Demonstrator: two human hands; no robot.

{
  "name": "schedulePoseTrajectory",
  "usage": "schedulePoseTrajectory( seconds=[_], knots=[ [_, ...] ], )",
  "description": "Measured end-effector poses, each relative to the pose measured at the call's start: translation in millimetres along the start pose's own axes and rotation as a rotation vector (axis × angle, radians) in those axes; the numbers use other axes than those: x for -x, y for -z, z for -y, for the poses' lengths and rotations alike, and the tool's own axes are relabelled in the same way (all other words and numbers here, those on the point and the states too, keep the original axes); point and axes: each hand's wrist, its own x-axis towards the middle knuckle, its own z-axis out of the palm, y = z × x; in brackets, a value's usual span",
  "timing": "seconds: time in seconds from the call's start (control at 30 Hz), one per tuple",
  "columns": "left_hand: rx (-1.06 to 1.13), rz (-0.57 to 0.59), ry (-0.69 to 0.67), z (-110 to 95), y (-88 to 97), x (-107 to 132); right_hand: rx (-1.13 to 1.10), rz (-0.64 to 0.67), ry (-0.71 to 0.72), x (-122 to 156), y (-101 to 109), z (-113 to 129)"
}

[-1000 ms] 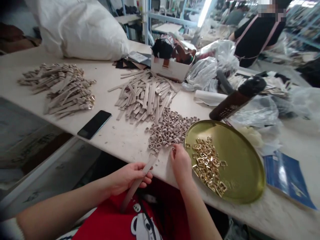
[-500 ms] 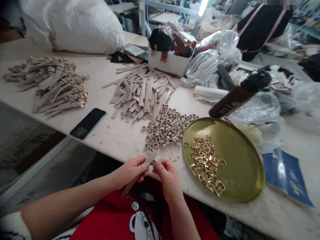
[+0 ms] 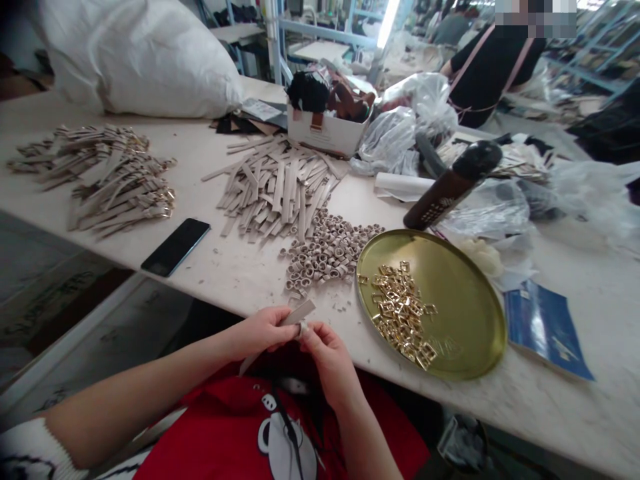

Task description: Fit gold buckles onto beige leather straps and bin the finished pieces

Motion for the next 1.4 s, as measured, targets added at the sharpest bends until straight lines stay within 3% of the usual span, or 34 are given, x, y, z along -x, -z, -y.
schedulePoseTrajectory(
  seconds=[0.1,0.2,0.37,0.5,0.73,0.83,0.93,1.0,1.1,1.2,1.4],
  knots=[
    [-0.006,0.059,-0.017,-3.7,-0.7,4.1,0.067,0.026,0.047,4.3,2.7,5.1],
    [-0.049,0.021,-0.038,-4.0,-3.4,7.0,0.093,0.020,0.058,6.8,0.9,7.1],
    [-0.265,-0.073,-0.197,-0.3,-1.8,15.8,-0.164,-0.078,-0.011,5.1,-1.8,3.3],
    [-0.478,-0.120,-0.233,2.6,1.8,21.8,-0.261,-0.155,-0.010,1.5,-0.6,0.4],
    [-0.683,-0.137,-0.197,4.6,3.9,23.0,0.063,-0.153,0.165,4.4,3.2,-6.6],
    [-0.676,-0.044,-0.185,0.2,6.6,23.5,0.086,-0.159,0.158,7.3,3.3,-6.9],
    [-0.605,0.076,-0.196,-4.7,5.7,23.4,0.008,-0.046,0.025,9.9,0.3,-7.3],
    [-0.568,0.081,-0.226,-6.2,2.9,24.1,-0.050,0.018,-0.035,11.1,-0.9,-8.0],
    [-0.532,0.088,-0.172,-5.2,-0.6,27.9,-0.147,-0.024,-0.023,11.6,2.2,-8.2],
    [-0.416,0.192,-0.090,-1.9,-2.3,32.1,-0.208,-0.110,0.024,11.2,4.7,-8.1],
    [-0.273,-0.007,-0.198,3.7,-5.1,22.2,-0.078,-0.012,0.046,9.3,-11.3,-13.0]
  ],
)
